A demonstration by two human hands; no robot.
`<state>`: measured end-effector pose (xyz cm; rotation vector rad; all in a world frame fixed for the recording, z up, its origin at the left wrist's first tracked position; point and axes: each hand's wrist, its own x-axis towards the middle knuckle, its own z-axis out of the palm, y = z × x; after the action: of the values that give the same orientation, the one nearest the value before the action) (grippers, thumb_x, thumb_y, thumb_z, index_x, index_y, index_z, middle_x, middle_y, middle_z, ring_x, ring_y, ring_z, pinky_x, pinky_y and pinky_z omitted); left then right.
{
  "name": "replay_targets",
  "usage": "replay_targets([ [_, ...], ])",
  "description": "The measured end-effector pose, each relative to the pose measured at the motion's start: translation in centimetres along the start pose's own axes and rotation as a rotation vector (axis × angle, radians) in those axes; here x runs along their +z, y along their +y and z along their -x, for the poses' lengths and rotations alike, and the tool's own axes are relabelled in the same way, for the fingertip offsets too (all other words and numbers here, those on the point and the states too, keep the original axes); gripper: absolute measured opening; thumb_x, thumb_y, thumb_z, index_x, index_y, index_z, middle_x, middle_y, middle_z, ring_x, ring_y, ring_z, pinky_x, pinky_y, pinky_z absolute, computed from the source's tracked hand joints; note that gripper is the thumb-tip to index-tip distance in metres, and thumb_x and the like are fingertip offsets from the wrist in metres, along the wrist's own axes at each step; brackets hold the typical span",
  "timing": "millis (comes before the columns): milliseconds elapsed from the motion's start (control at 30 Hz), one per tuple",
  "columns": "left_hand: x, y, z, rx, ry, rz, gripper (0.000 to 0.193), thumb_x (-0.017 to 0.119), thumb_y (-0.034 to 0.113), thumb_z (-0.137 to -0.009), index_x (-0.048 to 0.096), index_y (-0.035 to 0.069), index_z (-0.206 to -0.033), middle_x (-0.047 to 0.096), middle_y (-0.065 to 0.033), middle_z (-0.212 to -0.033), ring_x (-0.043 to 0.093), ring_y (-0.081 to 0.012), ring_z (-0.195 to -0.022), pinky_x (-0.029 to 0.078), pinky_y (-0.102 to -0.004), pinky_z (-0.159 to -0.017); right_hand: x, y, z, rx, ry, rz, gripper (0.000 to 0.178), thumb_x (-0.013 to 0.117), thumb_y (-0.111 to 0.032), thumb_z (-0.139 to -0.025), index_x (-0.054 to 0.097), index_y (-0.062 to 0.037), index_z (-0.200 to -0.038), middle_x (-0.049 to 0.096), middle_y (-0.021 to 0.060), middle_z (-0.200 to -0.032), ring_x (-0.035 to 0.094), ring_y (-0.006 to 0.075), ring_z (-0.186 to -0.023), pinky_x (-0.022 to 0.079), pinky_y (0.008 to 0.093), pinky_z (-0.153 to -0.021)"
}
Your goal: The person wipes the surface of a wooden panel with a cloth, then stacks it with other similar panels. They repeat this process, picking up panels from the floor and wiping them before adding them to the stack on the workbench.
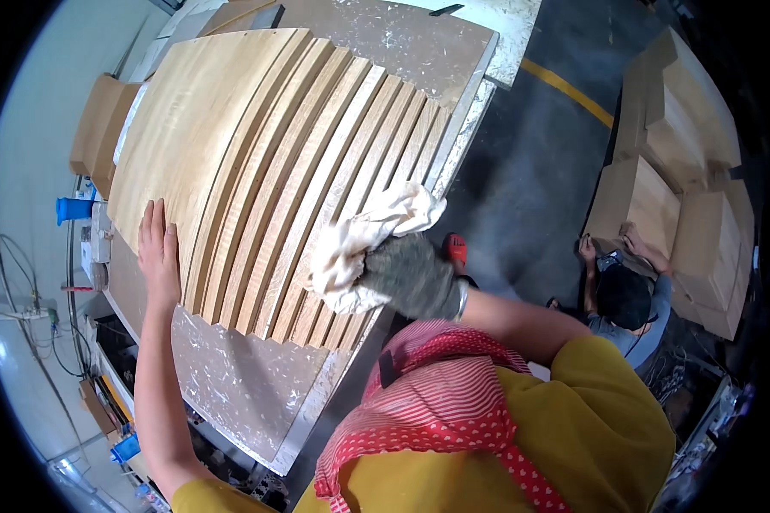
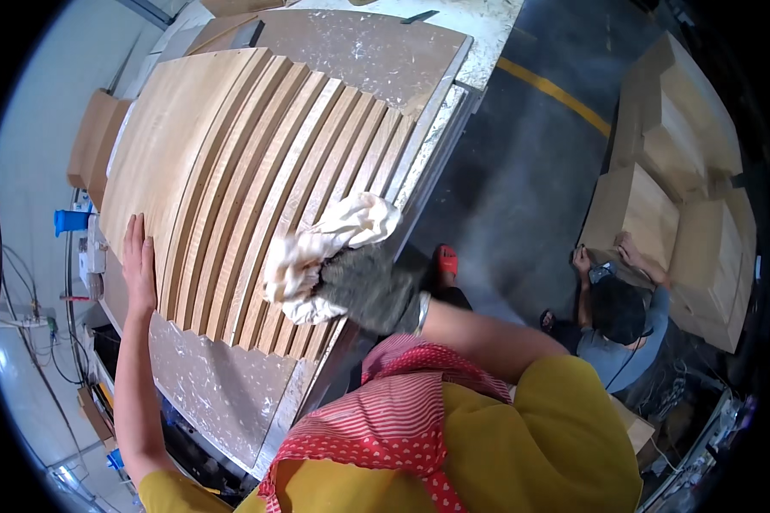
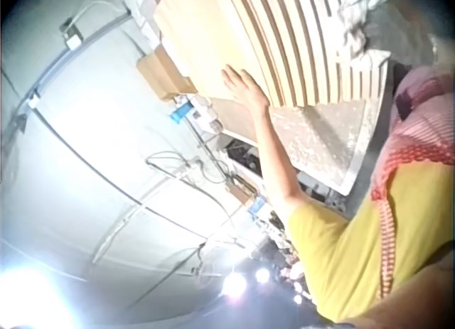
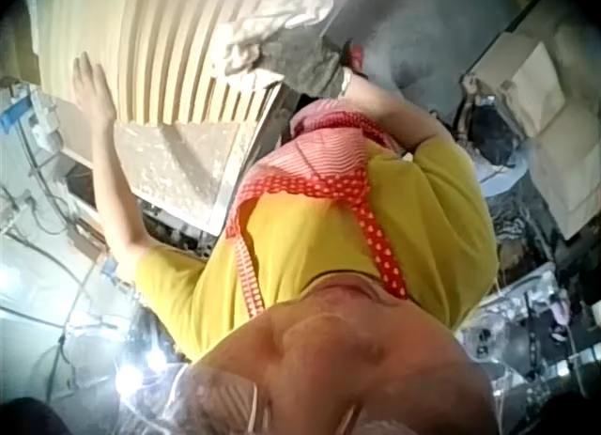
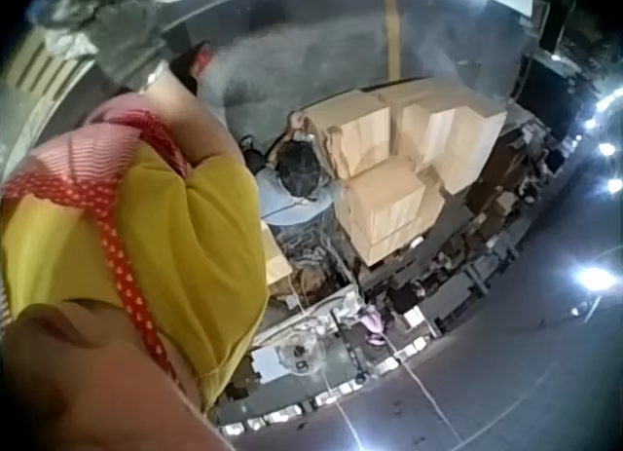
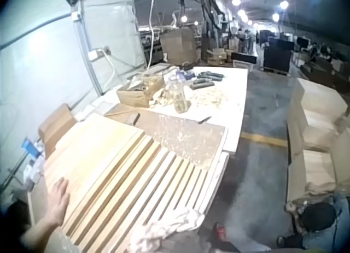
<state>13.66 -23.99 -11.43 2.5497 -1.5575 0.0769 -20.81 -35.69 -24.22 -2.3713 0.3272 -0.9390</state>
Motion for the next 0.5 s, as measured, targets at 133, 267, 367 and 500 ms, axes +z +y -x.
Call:
replay_targets([
  [133,-0.1,-0.1,0.1,0.02,0.003,0.034,0.05,0.029,0.036,-0.099,0.032,0.013,-0.144,0.028,-0.0105,-0.148,0.025,-0.0282,-0.137,0.018,-0.041,-0.111,-6.6,8.8,-3.9,0.353,0.046,0.111,0.018,0.051,-0.012,-0.085,0.061,-0.0038,-0.099,0.062,0.0179,-0.096,0.06,0.0296,-0.094,0.047,0.0376,-0.085],
  [267,-0.2,0.5,-0.1,0.012,0.001,0.022,0.05,0.029,0.038,-0.099,0.032,0.015,-0.144,0.028,-0.0104,-0.148,0.026,-0.0277,-0.137,0.018,-0.0415,-0.111,-9.0,15.5,-5.2,0.151,0.232,0.349,0.026,0.052,-0.01,-0.087,0.056,-0.0049,-0.112,0.063,0.0181,-0.098,0.06,0.0334,-0.094,0.047,0.039,-0.086],
  [367,-0.2,-0.1,0.0,-0.012,0.014,-0.01,0.05,0.029,0.039,-0.099,0.032,0.016,-0.144,0.029,-0.0101,-0.148,0.026,-0.0272,-0.137,0.018,-0.0421,-0.111,-5.2,8.1,-1.5,0.16,0.267,0.394,0.025,0.051,-0.025,-0.092,0.062,-0.0081,-0.107,0.064,0.0147,-0.1,0.06,0.0253,-0.096,0.05,0.0388,-0.081],
  [500,0.6,-1.1,-0.2,0.039,0.041,-0.012,0.049,0.032,0.037,-0.099,0.034,0.015,-0.143,0.031,-0.0109,-0.147,0.028,-0.0265,-0.136,0.02,-0.0404,-0.11,-1.2,-1.6,1.4,0.29,-0.332,0.256,0.02,0.051,-0.022,-0.085,0.063,-0.0068,-0.092,0.064,0.0158,-0.088,0.063,0.0285,-0.078,0.05,0.0399,-0.066],
])
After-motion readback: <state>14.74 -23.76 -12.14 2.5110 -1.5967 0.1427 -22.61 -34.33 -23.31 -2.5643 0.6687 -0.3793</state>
